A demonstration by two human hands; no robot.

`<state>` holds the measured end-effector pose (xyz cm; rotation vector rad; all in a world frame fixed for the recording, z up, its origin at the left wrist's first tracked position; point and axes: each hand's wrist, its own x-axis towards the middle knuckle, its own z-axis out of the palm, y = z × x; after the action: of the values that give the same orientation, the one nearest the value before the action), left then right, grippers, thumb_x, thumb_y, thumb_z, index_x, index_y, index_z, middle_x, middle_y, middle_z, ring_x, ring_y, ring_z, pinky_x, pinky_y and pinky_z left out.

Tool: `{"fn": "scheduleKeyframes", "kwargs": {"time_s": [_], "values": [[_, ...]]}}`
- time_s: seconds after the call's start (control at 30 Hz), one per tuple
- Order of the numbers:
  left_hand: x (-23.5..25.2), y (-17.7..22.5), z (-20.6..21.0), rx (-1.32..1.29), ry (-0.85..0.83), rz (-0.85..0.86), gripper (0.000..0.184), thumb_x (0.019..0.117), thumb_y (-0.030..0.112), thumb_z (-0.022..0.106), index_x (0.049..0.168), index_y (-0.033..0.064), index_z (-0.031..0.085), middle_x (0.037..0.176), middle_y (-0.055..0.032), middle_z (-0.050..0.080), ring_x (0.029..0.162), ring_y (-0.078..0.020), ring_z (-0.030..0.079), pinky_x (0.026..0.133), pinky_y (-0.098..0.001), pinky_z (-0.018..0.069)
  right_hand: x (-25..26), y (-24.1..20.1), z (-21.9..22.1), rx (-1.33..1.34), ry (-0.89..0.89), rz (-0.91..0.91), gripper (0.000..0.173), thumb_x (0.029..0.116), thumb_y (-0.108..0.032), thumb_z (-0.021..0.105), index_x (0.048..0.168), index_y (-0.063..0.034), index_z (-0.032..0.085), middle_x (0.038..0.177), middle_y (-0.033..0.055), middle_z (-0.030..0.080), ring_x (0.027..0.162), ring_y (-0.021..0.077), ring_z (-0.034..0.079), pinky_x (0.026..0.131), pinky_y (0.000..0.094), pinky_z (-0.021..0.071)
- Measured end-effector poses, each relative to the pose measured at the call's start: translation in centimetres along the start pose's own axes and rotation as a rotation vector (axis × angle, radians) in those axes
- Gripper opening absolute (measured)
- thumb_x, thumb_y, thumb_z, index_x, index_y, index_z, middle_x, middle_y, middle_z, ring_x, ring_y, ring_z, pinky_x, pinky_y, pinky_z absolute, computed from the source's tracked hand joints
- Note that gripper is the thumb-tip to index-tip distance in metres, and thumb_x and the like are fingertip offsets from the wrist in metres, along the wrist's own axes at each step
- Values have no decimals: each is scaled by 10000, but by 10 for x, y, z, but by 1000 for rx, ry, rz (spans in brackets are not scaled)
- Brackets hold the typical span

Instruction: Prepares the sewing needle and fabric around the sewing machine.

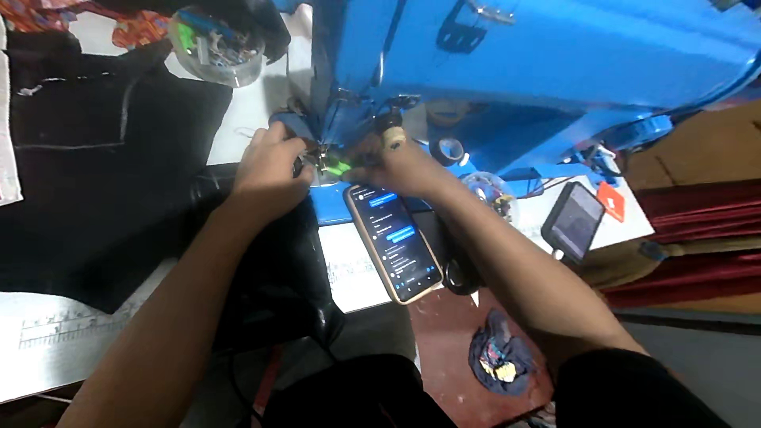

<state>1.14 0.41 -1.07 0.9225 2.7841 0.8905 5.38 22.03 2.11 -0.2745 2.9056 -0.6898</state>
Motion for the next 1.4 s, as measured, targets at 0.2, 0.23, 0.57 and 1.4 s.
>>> {"fn": "scheduleKeyframes", "kwargs": {"time_s": [0.2,0.23,0.57,1.4], "values": [[0,-4,-7,-32,-28,8,165,983,112,587,1066,31,705,1251,-196,596,1213,-406,528,978,-573,438,1,0,3,165,-48,-41,189,907,-217,777,1004,-62,730,933,49,698,873,140,645,834,387,524],[0,-4,-9,-31,-35,5,147,981,115,595,1029,33,708,1235,-191,599,1203,-403,532,961,-580,441,2,2,5,184,-63,-79,188,914,-209,768,1035,-67,746,965,44,713,895,124,652,852,371,529],[0,1,-5,-70,-14,-38,175,965,223,662,989,65,733,1187,-182,601,1177,-389,521,941,-581,421,1,10,6,142,-70,-223,204,918,-154,723,1098,-65,756,1080,87,722,1035,198,654,930,480,494],[-2,19,1,-22,-13,-215,279,914,337,767,953,62,741,1268,-198,562,1255,-416,466,973,-623,367,6,27,-8,97,-207,-417,269,995,-70,601,1210,-111,757,1250,132,692,1258,303,580,1061,589,395]]}}
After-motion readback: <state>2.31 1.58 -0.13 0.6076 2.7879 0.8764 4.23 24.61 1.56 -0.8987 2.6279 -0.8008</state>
